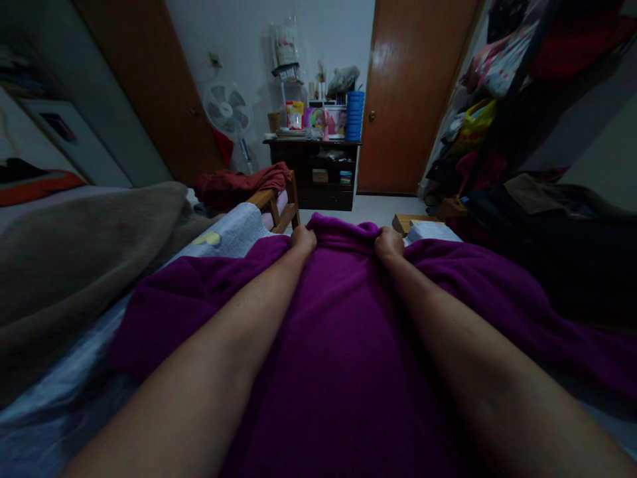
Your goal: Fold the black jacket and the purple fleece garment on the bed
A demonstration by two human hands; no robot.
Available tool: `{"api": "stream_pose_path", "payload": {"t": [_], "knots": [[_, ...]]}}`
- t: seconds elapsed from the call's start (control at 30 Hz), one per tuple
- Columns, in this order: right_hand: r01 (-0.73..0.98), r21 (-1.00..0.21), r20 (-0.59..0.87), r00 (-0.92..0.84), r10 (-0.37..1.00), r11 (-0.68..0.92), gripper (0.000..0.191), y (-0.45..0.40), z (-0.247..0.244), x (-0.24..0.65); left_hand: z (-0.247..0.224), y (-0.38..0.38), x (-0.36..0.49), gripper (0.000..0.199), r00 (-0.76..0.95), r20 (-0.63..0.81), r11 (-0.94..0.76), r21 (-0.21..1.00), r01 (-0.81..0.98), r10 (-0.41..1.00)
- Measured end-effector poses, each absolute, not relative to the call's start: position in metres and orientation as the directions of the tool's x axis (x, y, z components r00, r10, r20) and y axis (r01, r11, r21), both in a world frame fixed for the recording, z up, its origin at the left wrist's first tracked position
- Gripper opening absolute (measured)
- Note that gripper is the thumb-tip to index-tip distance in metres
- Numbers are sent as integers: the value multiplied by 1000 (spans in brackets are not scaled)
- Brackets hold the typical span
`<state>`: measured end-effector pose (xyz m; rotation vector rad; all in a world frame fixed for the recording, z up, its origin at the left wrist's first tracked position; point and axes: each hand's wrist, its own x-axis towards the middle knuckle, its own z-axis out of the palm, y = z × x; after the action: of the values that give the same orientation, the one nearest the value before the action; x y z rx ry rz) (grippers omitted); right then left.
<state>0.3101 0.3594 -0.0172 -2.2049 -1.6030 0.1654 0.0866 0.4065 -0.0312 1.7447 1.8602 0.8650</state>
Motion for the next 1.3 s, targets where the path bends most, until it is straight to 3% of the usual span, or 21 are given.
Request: {"api": "stream_pose_path", "payload": {"t": [0.13, 0.23, 0.33, 0.4, 0.57, 0.73, 0.9, 1.07, 1.2, 1.3], "knots": [[896, -409, 123, 243, 962, -174, 43, 359, -26, 304, -50, 387, 96, 72, -139, 142, 12, 657, 754, 980], [927, -364, 157, 155, 975, -88, 53, 349, -34, 292, -61, 369, 104, 89, -16, 204, -87, 485, 870, 979], [973, -229, 215, 52, 975, -1, 60, 337, -46, 282, -65, 354, 108, 65, 243, 210, -291, 241, 926, 947], [985, -172, 154, -7, 988, 33, 59, 334, -55, 281, -64, 347, 105, 50, 368, 174, -394, 154, 906, 913], [983, -184, -20, -4, 1000, 1, 70, 343, -61, 298, -53, 336, 93, 43, 360, 135, -370, 54, 927, 923], [977, -212, -53, -11, 999, -1, 71, 343, -50, 302, -37, 318, 96, 47, 323, 16, -323, 68, 944, 946], [977, -186, 59, -96, 994, 106, 65, 311, -47, 281, -20, 277, 101, 57, 438, -59, -428, 130, 894, 897], [940, -243, -51, -261, 964, 242, 56, 270, -47, 275, -10, 229, 89, 58, 530, -159, -508, 160, 846, 833], [941, -255, -98, -252, 963, 221, 59, 232, -41, 277, -7, 200, 79, 33, 548, -186, -521, 178, 835, 815], [944, -257, -136, -248, 959, 208, 67, 195, -36, 273, -5, 185, 74, 18, 517, -57, -496, 213, 842, 854]]}}
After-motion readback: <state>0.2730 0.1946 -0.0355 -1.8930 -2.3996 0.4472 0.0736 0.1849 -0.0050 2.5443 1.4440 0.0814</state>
